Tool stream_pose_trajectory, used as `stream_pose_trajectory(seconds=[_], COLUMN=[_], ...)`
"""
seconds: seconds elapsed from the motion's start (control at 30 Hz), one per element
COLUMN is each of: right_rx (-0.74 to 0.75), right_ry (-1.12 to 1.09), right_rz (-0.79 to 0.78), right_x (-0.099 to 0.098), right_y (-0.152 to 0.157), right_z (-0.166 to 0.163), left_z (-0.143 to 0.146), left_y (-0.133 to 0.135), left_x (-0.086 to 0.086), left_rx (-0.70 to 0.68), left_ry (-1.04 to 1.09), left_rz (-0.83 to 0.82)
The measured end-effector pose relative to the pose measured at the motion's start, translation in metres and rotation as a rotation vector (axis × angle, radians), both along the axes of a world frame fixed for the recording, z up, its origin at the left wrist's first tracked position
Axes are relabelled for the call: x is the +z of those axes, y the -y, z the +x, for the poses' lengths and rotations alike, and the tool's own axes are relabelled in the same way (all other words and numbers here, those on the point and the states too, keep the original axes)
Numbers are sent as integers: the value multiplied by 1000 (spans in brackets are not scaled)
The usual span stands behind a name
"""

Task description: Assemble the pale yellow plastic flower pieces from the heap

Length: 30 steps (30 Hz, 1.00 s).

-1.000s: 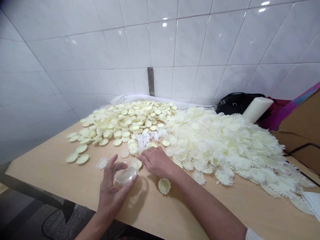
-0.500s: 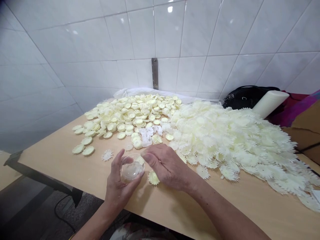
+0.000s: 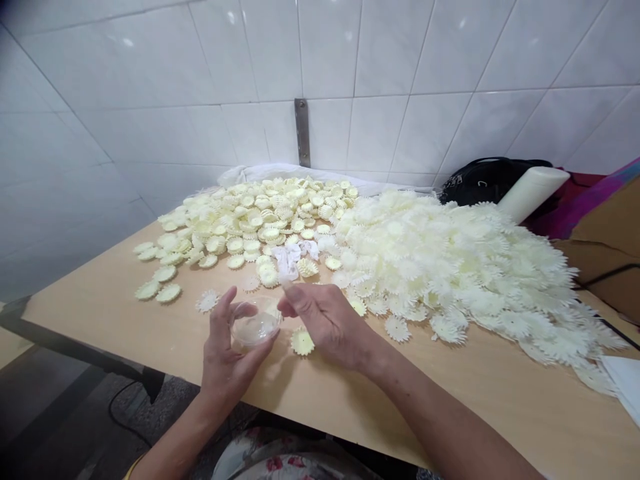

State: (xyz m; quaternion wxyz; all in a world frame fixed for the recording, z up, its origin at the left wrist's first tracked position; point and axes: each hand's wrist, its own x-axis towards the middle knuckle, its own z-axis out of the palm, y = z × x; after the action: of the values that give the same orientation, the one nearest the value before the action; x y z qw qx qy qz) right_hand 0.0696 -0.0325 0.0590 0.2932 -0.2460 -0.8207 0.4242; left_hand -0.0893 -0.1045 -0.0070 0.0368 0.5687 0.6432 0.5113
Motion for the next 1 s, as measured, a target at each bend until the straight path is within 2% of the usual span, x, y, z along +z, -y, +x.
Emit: stream_pose_trajectory(seconds=[0.1, 0.2, 0.3, 0.4, 0.47, 0.6, 0.67, 0.8, 0.87, 1.0], right_rx=[51, 68, 64, 107, 79, -71, -4, 285, 299, 121], right_ry=[170, 261, 244, 322, 295, 37, -24, 175, 165, -88], right_rz=[-32, 20, 47, 94, 105, 140, 194, 348, 273, -55], right_x=[-13, -24, -25, -22, -17, 0, 6, 2, -1, 2], right_y=[-2, -1, -1, -2, -2, -1, 3, 10, 8, -8], right_z=[3, 2, 2, 4, 5, 0, -8, -32, -38, -38], left_z=[-7, -10, -9, -8, -7, -4, -4, -4, -6, -14], left_y=[0, 0, 0, 0, 0, 2, 2, 3, 2, 2], left_x=[-1, -3, -3, -2, -2, -4, -6, -7, -6, 1], left_rx=[29, 38, 32, 26, 16, -20, -42, -102, -73, 73], left_ry=[56, 73, 71, 68, 57, 40, 22, 14, 31, 65], left_rz=[5, -5, -4, -15, -20, -10, 2, 19, 5, 16])
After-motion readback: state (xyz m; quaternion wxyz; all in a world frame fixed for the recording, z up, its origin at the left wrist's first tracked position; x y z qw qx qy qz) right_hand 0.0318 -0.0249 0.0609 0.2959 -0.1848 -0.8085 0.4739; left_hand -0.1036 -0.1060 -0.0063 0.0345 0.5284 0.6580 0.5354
